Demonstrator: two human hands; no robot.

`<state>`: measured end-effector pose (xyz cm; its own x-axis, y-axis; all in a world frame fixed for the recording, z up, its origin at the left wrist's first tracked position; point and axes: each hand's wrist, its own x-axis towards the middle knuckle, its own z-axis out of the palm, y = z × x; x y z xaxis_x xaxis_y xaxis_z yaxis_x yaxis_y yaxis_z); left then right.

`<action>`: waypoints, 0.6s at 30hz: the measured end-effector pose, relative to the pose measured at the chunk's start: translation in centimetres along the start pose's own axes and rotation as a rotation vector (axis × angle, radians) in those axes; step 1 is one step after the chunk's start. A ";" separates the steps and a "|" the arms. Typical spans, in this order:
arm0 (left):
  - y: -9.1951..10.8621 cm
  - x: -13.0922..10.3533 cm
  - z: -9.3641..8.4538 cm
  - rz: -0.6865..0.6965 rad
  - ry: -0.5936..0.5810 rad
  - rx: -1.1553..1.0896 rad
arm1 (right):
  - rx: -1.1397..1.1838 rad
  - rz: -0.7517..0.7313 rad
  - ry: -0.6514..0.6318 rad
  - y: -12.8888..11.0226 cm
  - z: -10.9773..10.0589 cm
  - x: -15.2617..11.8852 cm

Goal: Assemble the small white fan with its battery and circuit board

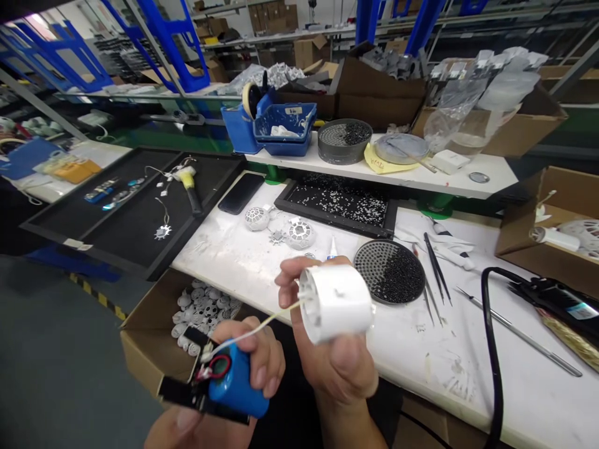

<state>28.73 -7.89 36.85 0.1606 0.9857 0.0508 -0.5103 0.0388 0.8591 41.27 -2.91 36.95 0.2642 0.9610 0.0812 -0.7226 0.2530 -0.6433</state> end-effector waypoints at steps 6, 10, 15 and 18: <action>-0.7 1.6 -1.1 0.137 0.109 -0.023 | 0.008 0.016 -0.097 1.1 -0.7 0.8; -1.6 2.5 -2.0 0.207 0.186 -0.008 | -0.026 -0.002 -0.098 1.6 -0.9 1.0; -1.9 3.0 -2.2 0.238 0.245 -0.005 | -0.010 0.016 -0.086 1.8 -0.8 0.9; -1.8 3.1 -2.6 0.250 0.232 0.027 | -0.127 0.020 -0.094 1.7 -1.4 1.3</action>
<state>27.92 -4.46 34.11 -0.1650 0.9753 0.1467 -0.4868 -0.2099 0.8479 41.28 -1.34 34.85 0.1853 0.9734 0.1350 -0.6389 0.2237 -0.7361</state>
